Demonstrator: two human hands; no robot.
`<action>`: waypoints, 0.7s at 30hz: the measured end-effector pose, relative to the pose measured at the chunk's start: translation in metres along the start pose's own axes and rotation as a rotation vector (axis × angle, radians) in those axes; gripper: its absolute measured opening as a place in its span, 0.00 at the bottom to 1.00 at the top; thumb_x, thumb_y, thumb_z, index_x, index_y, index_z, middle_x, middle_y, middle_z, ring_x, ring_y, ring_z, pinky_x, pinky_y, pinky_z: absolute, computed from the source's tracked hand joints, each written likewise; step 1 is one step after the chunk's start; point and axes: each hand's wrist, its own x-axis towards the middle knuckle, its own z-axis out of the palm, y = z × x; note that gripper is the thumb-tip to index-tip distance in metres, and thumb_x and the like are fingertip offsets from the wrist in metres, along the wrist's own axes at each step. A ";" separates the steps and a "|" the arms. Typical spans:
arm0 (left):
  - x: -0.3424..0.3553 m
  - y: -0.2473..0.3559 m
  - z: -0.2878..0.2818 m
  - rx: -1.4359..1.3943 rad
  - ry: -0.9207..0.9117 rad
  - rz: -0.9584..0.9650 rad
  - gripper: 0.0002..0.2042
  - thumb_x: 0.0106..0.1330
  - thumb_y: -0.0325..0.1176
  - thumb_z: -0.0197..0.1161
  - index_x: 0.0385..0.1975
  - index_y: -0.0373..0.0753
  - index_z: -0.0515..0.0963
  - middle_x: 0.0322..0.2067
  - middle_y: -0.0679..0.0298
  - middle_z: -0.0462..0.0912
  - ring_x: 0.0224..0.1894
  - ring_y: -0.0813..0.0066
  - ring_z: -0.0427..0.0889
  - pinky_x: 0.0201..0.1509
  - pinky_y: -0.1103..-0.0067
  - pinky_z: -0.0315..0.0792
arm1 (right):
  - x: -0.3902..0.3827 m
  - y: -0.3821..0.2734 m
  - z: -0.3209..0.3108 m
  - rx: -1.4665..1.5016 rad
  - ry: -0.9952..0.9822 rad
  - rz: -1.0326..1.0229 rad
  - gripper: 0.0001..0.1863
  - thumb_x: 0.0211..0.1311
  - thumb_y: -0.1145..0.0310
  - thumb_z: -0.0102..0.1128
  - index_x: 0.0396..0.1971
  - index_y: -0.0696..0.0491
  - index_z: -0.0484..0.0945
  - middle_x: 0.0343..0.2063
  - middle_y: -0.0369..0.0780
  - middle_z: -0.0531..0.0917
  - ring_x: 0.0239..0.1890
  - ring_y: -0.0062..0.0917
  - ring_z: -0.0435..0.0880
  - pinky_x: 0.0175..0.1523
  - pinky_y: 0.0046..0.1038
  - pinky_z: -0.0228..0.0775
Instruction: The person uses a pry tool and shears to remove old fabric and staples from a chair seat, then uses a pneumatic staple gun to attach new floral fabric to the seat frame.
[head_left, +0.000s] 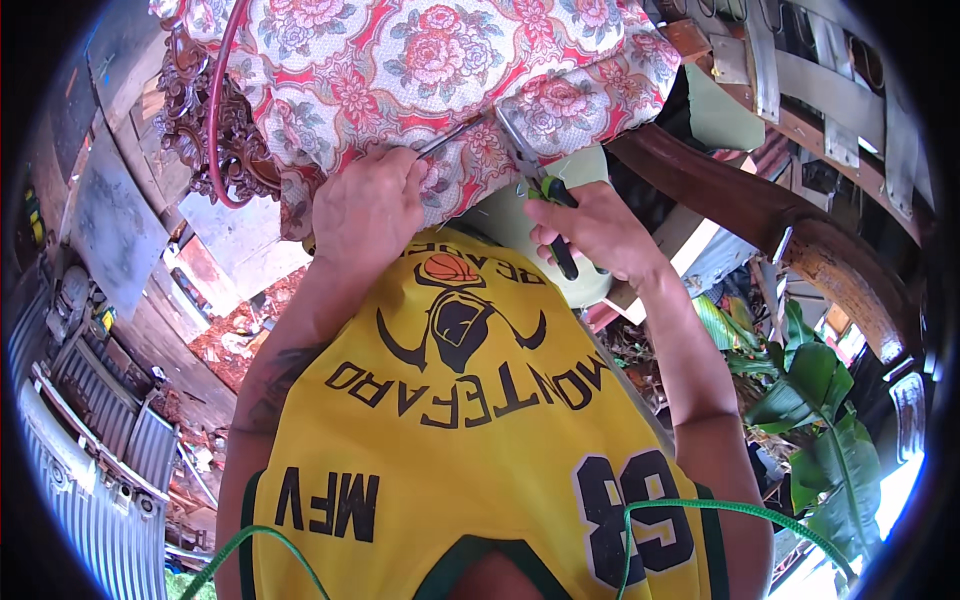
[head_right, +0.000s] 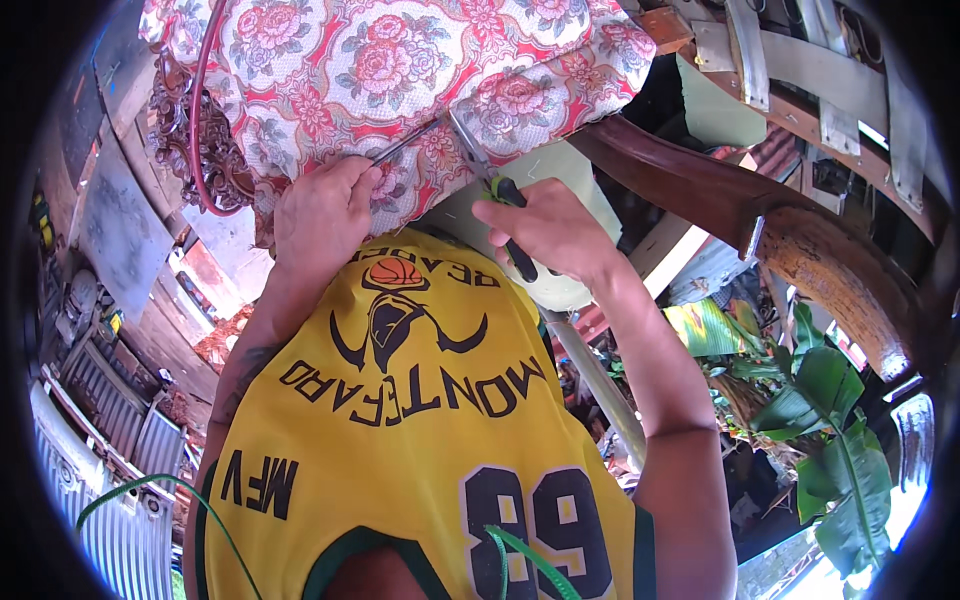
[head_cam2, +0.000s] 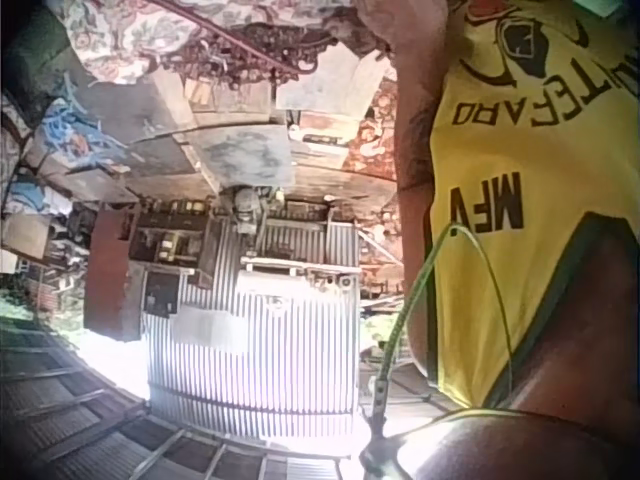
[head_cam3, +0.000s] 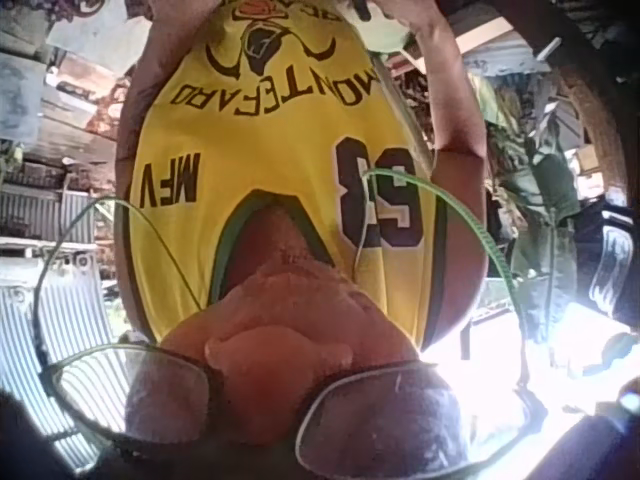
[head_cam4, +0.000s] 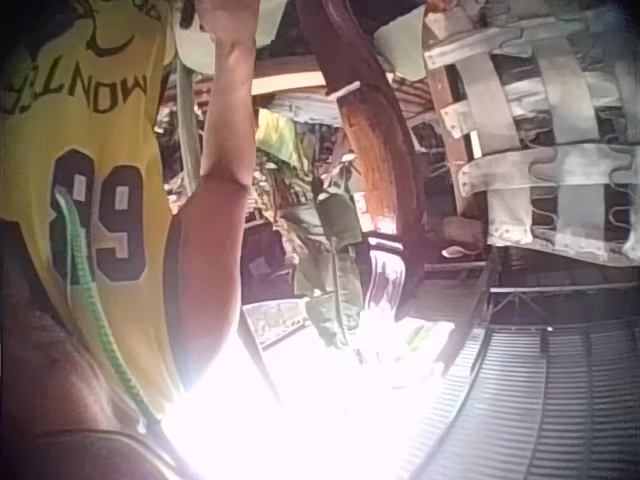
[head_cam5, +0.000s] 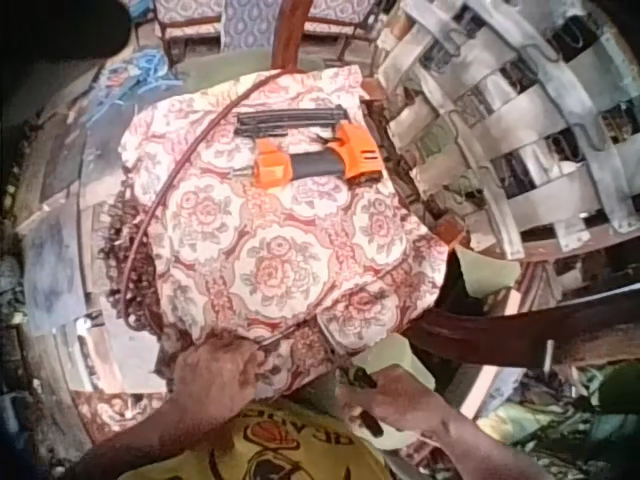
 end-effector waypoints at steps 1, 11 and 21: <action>0.000 0.000 0.000 0.005 -0.008 0.002 0.08 0.70 0.38 0.63 0.33 0.41 0.82 0.33 0.56 0.86 0.34 0.52 0.87 0.39 0.61 0.81 | 0.002 -0.003 -0.002 -0.028 -0.010 0.043 0.24 0.68 0.53 0.66 0.28 0.63 0.86 0.25 0.41 0.88 0.27 0.22 0.84 0.39 0.28 0.75; -0.003 -0.006 0.004 -0.101 -0.028 -0.079 0.09 0.69 0.39 0.64 0.33 0.41 0.83 0.31 0.53 0.86 0.34 0.50 0.87 0.38 0.60 0.80 | 0.000 -0.035 -0.011 -0.007 -0.053 0.080 0.19 0.68 0.61 0.67 0.35 0.66 0.82 0.26 0.48 0.87 0.24 0.26 0.86 0.26 0.28 0.76; -0.005 -0.006 0.002 -0.161 -0.081 -0.144 0.09 0.69 0.39 0.65 0.38 0.40 0.86 0.35 0.51 0.86 0.36 0.46 0.85 0.42 0.59 0.77 | 0.003 -0.044 -0.010 -0.042 -0.022 0.104 0.22 0.66 0.57 0.72 0.36 0.66 0.83 0.25 0.44 0.86 0.22 0.26 0.87 0.26 0.27 0.81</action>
